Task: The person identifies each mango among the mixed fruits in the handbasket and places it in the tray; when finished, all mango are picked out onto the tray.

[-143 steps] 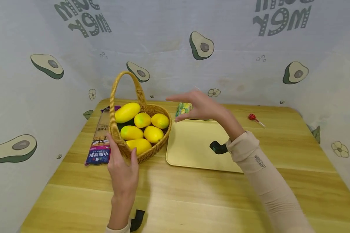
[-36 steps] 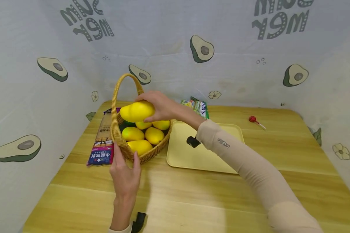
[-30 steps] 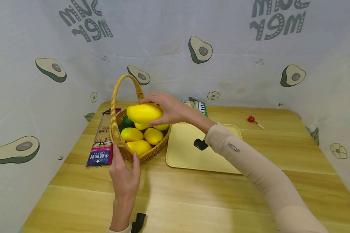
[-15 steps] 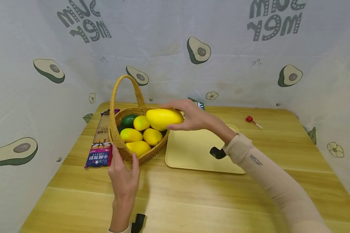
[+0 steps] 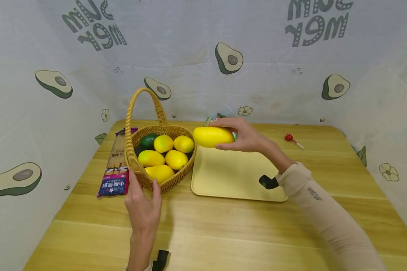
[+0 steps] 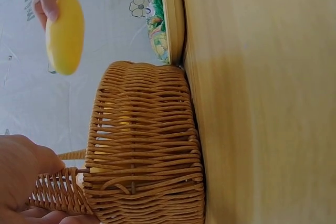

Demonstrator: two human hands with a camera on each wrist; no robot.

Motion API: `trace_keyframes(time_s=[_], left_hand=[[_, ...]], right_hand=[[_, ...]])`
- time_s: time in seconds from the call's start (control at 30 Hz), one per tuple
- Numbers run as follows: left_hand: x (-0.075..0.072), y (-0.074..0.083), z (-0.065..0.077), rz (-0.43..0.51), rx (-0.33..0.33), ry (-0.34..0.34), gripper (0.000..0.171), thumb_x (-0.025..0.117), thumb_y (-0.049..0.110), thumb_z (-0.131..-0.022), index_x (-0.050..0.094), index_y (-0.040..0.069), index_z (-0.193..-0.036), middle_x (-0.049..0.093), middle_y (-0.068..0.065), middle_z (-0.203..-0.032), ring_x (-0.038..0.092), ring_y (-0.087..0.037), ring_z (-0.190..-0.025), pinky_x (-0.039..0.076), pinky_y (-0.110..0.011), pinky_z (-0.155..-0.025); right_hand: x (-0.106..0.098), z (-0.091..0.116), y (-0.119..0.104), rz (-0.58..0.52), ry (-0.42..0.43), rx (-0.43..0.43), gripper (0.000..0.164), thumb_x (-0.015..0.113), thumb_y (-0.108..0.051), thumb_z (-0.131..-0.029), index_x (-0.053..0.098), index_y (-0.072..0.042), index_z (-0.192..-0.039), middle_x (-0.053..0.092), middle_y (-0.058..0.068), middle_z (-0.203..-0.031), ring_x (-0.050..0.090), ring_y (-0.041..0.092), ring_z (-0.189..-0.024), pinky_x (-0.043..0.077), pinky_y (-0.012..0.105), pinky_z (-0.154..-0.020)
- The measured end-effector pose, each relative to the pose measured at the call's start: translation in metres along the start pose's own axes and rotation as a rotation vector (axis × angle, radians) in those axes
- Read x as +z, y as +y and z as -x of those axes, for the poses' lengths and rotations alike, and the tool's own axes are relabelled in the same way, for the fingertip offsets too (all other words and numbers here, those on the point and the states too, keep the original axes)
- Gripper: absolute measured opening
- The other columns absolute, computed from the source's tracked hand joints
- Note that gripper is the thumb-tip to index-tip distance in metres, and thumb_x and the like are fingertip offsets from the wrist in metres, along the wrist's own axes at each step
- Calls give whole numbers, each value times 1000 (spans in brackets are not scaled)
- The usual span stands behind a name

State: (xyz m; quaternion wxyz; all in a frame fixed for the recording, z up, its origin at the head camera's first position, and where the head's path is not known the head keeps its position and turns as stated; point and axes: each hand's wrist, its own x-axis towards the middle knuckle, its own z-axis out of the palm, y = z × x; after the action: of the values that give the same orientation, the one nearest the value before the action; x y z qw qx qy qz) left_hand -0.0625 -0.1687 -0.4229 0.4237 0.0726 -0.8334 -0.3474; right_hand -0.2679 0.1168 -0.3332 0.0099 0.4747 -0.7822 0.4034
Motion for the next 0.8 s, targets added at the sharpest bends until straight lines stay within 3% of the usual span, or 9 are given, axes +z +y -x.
trace_keyframes(time_s=[0.17,0.4,0.8], left_hand=[[0,0,0,5,0,-1,77,79,-9,-91,40,-17,-157,57,-39,-147,62,-55,-129,58,-63,-98],[-1,-1,0,1,-1,4,77,79,-9,-91,40,-16,-157,59,-39,-144,63,-56,-126,58,-64,-96],[0,0,-1,-2,-14,-16,77,79,-7,-92,39,-15,-158,56,-38,-149,62,-55,-129,58,-62,-98]], right_hand=[[-1,11,15,-27,6,63,58,92,-3,-82,70,3,-136,72,19,-134,67,33,-118,64,42,-98],[7,17,35,-20,-25,129,60,93,-6,-83,70,1,-138,71,18,-136,66,34,-119,62,54,-100],[27,9,73,-7,-88,234,61,92,-8,-84,69,1,-140,69,18,-141,64,35,-125,60,52,-104]])
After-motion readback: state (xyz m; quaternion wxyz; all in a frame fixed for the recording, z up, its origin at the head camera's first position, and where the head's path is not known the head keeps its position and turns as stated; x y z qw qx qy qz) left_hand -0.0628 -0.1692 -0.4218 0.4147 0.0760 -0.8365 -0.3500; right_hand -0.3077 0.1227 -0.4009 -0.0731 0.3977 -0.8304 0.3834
